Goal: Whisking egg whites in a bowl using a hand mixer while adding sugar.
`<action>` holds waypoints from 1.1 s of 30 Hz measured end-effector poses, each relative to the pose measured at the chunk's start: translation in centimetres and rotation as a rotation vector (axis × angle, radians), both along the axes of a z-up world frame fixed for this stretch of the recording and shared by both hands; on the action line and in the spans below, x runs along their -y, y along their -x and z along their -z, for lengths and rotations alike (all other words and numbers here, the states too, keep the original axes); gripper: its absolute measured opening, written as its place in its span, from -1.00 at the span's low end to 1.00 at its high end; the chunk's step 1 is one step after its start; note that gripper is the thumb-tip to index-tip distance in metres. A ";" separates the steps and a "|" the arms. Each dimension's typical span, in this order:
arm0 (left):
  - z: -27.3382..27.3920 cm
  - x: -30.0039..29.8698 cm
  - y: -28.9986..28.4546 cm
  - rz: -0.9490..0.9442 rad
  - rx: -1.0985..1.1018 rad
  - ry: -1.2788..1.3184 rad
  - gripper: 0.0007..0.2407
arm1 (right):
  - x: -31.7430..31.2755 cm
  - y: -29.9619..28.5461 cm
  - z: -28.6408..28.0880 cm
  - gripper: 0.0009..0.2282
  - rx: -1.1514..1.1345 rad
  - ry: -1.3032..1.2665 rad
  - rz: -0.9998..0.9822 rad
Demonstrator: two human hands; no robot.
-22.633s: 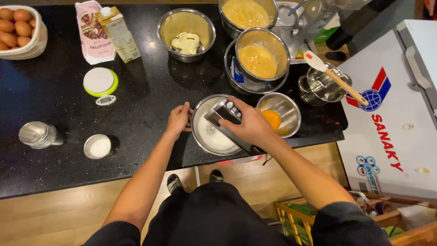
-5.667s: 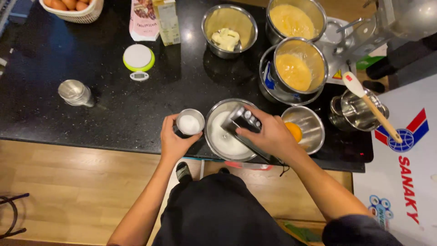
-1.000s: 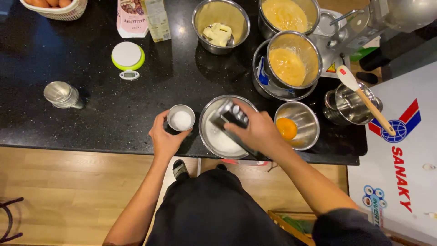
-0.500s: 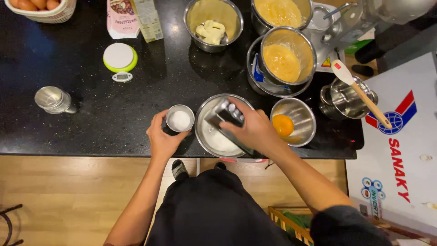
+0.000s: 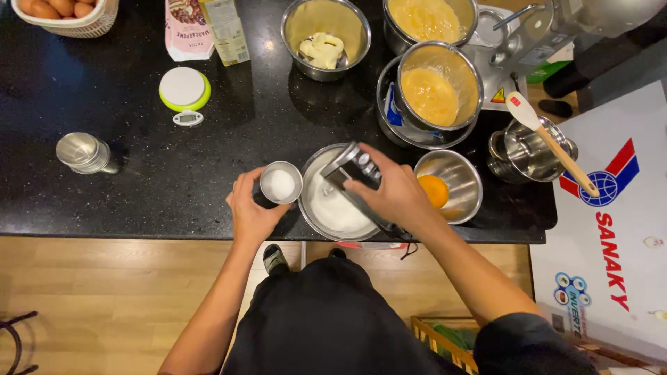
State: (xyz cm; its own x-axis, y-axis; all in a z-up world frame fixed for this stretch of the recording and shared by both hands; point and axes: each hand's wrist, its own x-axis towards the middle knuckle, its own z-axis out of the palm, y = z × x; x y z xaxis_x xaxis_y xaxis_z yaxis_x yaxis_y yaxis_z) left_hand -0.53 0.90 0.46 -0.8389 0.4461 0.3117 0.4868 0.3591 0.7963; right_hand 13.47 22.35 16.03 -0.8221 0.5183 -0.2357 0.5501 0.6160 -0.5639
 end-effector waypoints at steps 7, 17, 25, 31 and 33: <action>-1.2 0.0 -0.5 0.024 -0.117 0.015 -0.39 | -0.5 -2.8 1.2 -0.33 -0.114 -0.064 -0.087; 0.1 -1.5 -1.7 0.040 -0.169 0.085 -0.39 | -3.5 -0.5 2.2 -0.34 -0.182 0.091 0.069; 0.8 -5.6 -1.3 0.375 -0.369 0.263 -0.39 | -4.2 -2.0 2.1 -0.34 -0.066 0.056 0.233; 0.4 -6.5 -0.4 0.350 -0.397 0.301 -0.40 | -4.6 -2.6 3.4 -0.36 -0.237 0.078 0.178; -0.2 -6.1 -0.3 0.351 -0.401 0.295 -0.39 | -4.8 -2.9 4.0 -0.36 -0.276 0.060 0.144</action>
State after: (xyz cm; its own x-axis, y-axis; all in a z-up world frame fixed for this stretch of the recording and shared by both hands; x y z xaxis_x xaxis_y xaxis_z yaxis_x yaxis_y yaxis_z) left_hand -0.19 7.02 0.71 -0.4688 0.7903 0.3945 0.8576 0.3003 0.4174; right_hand 16.34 27.20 12.00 -0.7786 0.6257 -0.0475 0.4501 0.5041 -0.7371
